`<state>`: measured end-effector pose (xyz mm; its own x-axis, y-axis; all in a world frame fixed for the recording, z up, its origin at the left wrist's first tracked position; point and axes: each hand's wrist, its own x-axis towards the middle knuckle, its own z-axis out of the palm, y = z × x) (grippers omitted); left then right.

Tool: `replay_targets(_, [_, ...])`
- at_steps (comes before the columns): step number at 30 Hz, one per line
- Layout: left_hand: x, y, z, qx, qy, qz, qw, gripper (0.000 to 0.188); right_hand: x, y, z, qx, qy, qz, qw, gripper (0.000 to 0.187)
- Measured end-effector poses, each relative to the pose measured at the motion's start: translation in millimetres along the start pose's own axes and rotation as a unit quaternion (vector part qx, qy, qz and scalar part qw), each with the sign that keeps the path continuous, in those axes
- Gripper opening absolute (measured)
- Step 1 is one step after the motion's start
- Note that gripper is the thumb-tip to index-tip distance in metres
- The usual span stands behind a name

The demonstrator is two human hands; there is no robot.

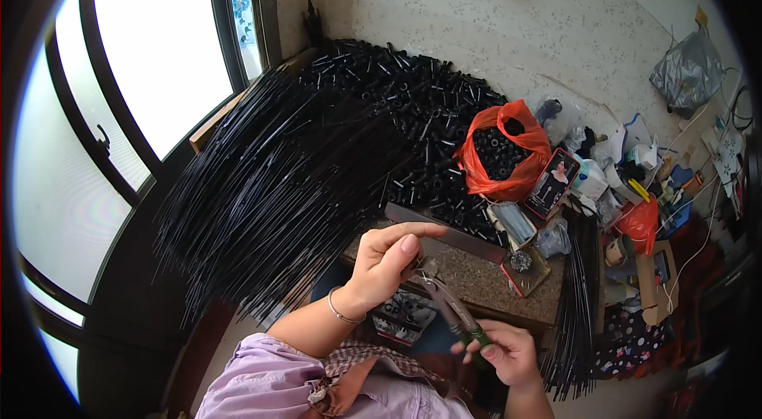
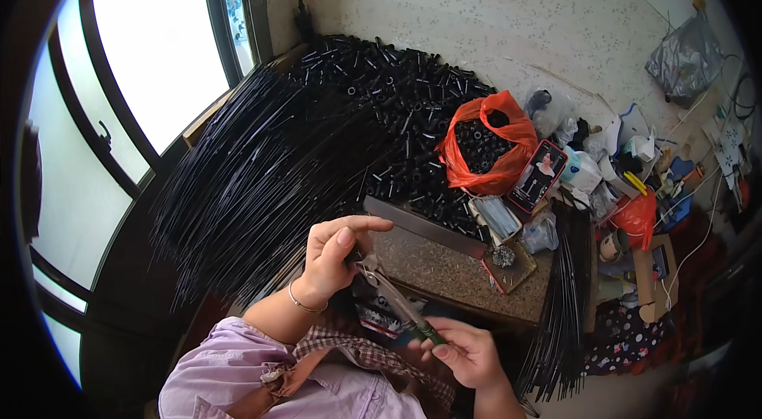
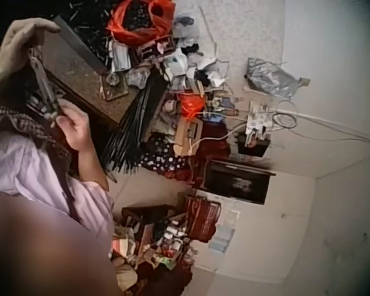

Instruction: Manually bundling, aligning, and crimping synthetic fibers for brush manufacturing.

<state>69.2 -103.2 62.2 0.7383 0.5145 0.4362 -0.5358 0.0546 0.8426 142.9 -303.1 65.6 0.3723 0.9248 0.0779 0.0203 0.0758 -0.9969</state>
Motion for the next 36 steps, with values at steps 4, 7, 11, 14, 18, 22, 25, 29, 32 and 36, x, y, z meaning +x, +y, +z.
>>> replay_targets(4, [0,-1,7,0.036,-0.012,0.002,0.999,0.039,-10,57,22,0.455,-0.128,0.152,0.868,0.027])
replay_targets(7, [1,-1,4,0.087,-0.020,0.030,0.996,0.035,10,47,21,0.285,-0.174,0.178,0.926,0.029])
replay_targets(11, [-7,13,-16,0.107,-0.011,0.031,0.994,0.028,20,33,29,-0.432,0.144,-0.127,0.881,0.051])
replay_targets(14, [-29,24,-41,0.101,-0.014,0.017,0.995,0.024,22,4,40,-0.593,0.133,-0.230,0.761,0.034])
replay_targets(18, [-44,44,-29,0.004,-0.060,0.012,0.998,0.028,-52,29,81,0.116,-0.005,0.206,0.972,0.022])
replay_targets(22, [-44,26,-27,0.109,-0.086,0.054,0.989,0.038,-19,47,80,0.107,-0.088,0.250,0.958,0.023])
replay_targets(25, [-41,21,-46,0.175,-0.015,0.093,0.980,0.049,19,49,76,-0.282,0.102,0.054,0.953,0.021])
replay_targets(29, [-22,7,-56,0.142,-0.043,0.088,0.985,0.053,19,22,50,-0.417,0.102,-0.072,0.900,0.019])
replay_targets(32, [-13,5,-50,0.114,-0.095,0.072,0.986,0.051,13,28,49,0.137,-0.045,0.279,0.949,0.028])
replay_targets(36, [-9,-7,-43,0.165,-0.102,0.107,0.975,0.051,27,49,48,0.037,-0.082,0.223,0.971,0.032])
